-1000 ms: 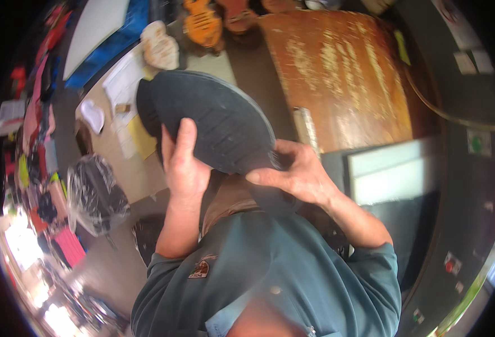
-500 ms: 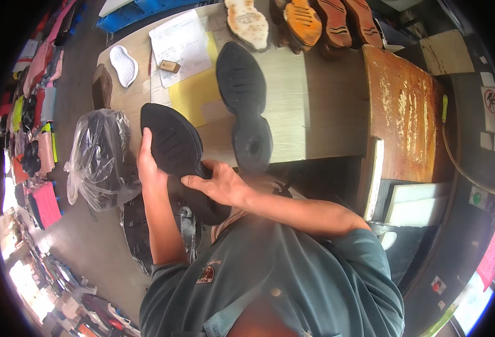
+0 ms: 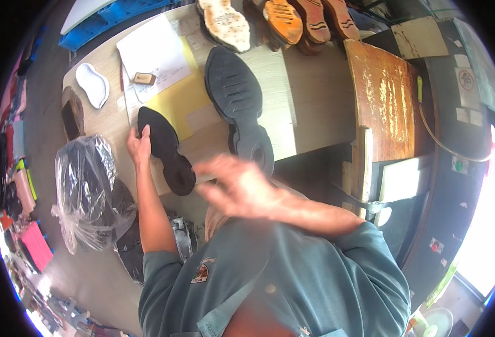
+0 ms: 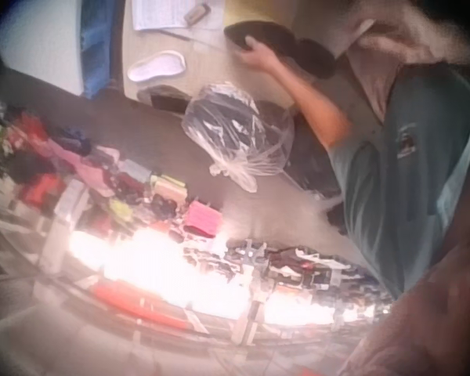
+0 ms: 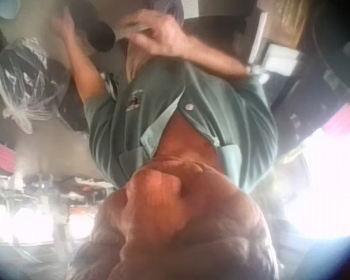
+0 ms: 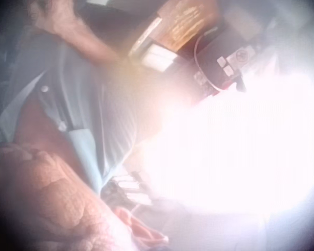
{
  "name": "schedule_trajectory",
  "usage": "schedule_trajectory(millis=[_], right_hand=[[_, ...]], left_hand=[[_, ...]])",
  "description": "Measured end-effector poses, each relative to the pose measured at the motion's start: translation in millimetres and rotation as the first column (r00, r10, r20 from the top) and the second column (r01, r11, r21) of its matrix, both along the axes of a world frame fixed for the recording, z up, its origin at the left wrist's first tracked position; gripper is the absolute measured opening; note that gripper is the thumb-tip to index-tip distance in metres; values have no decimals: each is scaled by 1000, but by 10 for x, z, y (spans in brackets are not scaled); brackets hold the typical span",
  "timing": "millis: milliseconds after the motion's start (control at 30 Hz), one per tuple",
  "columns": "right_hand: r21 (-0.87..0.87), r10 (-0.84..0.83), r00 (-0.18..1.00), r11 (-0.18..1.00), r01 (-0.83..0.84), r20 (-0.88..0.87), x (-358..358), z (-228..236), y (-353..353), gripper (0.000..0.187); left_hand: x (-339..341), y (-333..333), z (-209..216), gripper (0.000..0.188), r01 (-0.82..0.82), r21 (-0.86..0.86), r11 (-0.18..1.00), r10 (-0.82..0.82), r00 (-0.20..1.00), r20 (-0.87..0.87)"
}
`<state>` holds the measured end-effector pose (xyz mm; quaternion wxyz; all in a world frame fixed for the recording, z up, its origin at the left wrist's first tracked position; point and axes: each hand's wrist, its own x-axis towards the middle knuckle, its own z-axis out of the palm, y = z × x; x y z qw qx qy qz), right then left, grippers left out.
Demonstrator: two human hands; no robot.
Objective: The person uses a green-handled tool to separate a stack of black shoe insoles on a wooden workbench. They repeatedly apply the tool between the insoles, peel them apart, and stack the separated pieces. The process is repeated multiple times throughout the clip.
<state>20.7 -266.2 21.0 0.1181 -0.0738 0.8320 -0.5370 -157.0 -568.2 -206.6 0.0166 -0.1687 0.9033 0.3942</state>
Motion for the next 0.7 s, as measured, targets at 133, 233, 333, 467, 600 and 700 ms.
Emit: schedule_trajectory(millis=[133,233,333,467,600,700], right_hand=[[9,-541,814,832,555,-212,-420,-193,703,57],[-54,-697,688,694,718,203,-745,-584,874,88],[32,-542,812,835,549,217,-876,-803,826,99],[52,-565,781,818,573,267,-872,-744,739,99],[53,-581,796,812,582,168,-831,-590,675,91],[76,-601,792,799,596,108,-748,-512,613,87]], left_hand=[[236,539,489,65,-2,207,978,43,980,-195],[471,1394,885,71,57,557,829,-10,996,-88],[609,2127,1157,79,116,597,794,-122,992,-30],[669,2432,1392,83,89,687,721,-152,988,32],[701,2405,1493,79,-9,744,669,-94,991,96],[750,2372,1468,77,-26,775,632,-66,994,88]])
